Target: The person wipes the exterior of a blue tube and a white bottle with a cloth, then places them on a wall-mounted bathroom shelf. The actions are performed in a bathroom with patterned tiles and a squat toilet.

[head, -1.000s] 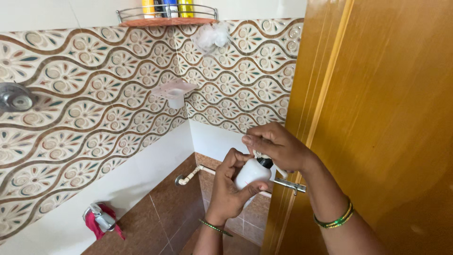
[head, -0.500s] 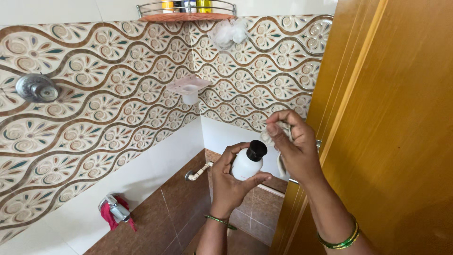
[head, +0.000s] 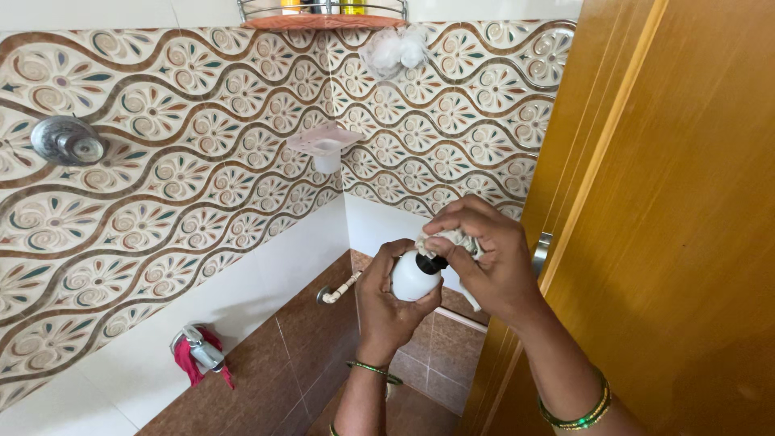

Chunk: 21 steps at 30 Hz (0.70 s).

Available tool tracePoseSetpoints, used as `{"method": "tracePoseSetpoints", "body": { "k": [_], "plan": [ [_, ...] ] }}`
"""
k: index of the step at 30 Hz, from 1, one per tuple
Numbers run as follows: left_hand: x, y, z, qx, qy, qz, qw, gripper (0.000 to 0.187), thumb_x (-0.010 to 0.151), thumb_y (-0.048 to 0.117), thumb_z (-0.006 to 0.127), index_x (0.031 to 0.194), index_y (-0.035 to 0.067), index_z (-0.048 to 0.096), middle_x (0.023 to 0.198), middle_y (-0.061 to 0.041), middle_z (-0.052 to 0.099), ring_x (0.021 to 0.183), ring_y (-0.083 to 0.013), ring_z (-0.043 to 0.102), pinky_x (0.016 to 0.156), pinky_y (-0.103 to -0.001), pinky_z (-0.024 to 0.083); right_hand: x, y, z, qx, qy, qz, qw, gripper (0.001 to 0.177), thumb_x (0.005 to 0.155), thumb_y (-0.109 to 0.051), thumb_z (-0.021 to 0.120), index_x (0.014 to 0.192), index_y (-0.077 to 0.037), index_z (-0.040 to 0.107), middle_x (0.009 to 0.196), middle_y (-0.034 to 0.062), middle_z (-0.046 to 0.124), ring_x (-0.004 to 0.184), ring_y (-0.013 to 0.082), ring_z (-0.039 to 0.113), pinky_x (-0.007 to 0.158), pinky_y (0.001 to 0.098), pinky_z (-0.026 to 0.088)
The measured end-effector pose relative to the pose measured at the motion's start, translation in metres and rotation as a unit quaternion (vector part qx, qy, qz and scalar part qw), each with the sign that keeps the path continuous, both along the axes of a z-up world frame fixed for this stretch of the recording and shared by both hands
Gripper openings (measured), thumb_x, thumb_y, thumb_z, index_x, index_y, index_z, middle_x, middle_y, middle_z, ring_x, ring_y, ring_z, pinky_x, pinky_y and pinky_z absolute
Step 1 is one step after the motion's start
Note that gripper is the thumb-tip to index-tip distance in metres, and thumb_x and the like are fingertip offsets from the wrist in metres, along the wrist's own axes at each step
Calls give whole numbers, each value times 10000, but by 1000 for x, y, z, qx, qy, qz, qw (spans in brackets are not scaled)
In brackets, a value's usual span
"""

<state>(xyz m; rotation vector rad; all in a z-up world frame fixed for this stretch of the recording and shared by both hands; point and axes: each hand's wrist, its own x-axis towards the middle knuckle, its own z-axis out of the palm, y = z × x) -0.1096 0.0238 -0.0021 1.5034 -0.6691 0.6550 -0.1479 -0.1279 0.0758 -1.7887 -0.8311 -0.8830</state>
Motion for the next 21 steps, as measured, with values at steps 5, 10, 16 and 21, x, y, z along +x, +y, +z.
{"method": "tracePoseSetpoints", "body": {
  "k": [5, 10, 16, 21],
  "plan": [
    [4, 2, -2, -48, -26, -28, 998, 527, 742, 61, 868, 1202, 16, 615, 1087, -80, 724, 991, -133, 716, 873, -273, 591, -18, -9, 5, -77, 28, 11, 997, 359, 809, 142, 657, 1095, -44, 770, 1071, 71, 677, 1081, 180, 689, 955, 313, 575],
    [3, 0, -1, -43, -39, -30, 998, 521, 732, 43, 863, 1193, 16, 623, 1071, -76, 730, 982, -128, 705, 871, -272, 581, -20, -8, 11, -82, 13, -41, 996, 420, 757, 191, 615, 1078, -37, 762, 1071, 68, 694, 1066, 184, 705, 964, 306, 565],
    [-1, 5, -1, -27, -26, -18, 999, 491, 731, 44, 870, 1165, 24, 639, 1039, -57, 739, 958, -115, 713, 854, -264, 587, -22, -11, 11, -106, 26, -6, 994, 337, 804, 143, 674, 1063, -48, 771, 1037, 59, 690, 1015, 178, 701, 883, 312, 573],
    [-4, -1, -4, -47, -14, -68, 996, 493, 734, 38, 859, 1172, 21, 633, 1052, -54, 725, 970, -112, 698, 863, -268, 582, -22, -17, 13, -103, 50, -19, 993, 288, 820, 123, 705, 1032, -58, 780, 991, 50, 690, 977, 165, 712, 859, 308, 575]
  ]
}}
